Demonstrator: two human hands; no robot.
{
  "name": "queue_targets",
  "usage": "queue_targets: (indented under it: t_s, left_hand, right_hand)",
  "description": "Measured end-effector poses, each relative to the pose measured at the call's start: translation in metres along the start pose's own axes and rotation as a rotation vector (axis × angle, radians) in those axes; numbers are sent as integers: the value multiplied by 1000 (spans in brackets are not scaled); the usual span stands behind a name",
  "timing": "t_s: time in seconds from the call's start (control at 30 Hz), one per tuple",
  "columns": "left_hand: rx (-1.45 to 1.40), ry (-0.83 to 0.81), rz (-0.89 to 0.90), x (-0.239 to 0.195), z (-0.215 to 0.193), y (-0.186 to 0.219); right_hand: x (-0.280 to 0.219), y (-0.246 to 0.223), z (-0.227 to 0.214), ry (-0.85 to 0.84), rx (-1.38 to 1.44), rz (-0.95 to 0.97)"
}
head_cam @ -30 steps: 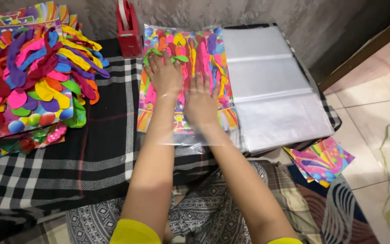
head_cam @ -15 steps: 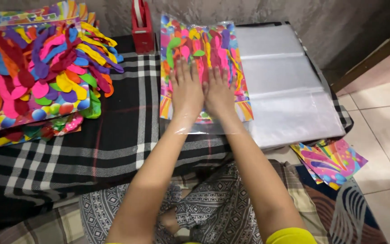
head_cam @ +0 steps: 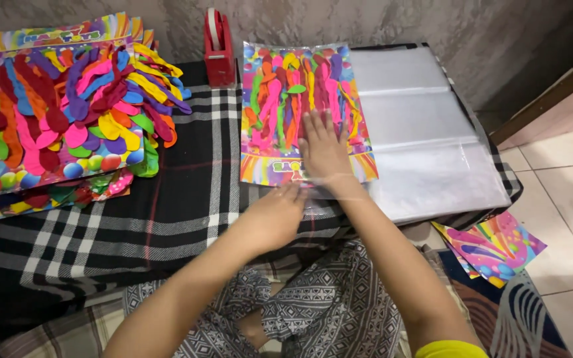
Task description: Packing bundles of balloons into plastic sleeves and attaching cardboard headers using a stapler.
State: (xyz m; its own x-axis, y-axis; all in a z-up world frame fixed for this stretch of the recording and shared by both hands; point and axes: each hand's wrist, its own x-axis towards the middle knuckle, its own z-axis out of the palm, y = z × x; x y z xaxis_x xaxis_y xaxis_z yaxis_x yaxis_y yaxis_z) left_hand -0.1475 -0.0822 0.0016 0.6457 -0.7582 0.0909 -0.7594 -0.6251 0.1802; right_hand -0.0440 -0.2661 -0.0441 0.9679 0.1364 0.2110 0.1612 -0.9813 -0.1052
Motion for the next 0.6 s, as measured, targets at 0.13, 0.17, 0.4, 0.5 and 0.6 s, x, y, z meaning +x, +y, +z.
queue_targets:
  t_s: [0.13, 0.17, 0.4, 0.5, 0.6]
  left_hand:
    - [-353, -315, -28, -17, -102, 7]
    - [-441, -377, -42, -23, -124, 7]
    - [-557, -223, -216, -26, -140, -41]
    - [-604, -10, -326, -14, -103, -64]
    - [-395, 72, -327, 1, -62, -103]
  right_hand:
    - [-21, -9, -22, -62, 30, -26]
    - [-30, -14, -29, -44, 67, -80]
    - [-65, -29, -54, -99, 172, -206]
    - [-81, -35, -68, -161, 214, -273]
    - [-110, -54, -139, -374, 299, -328]
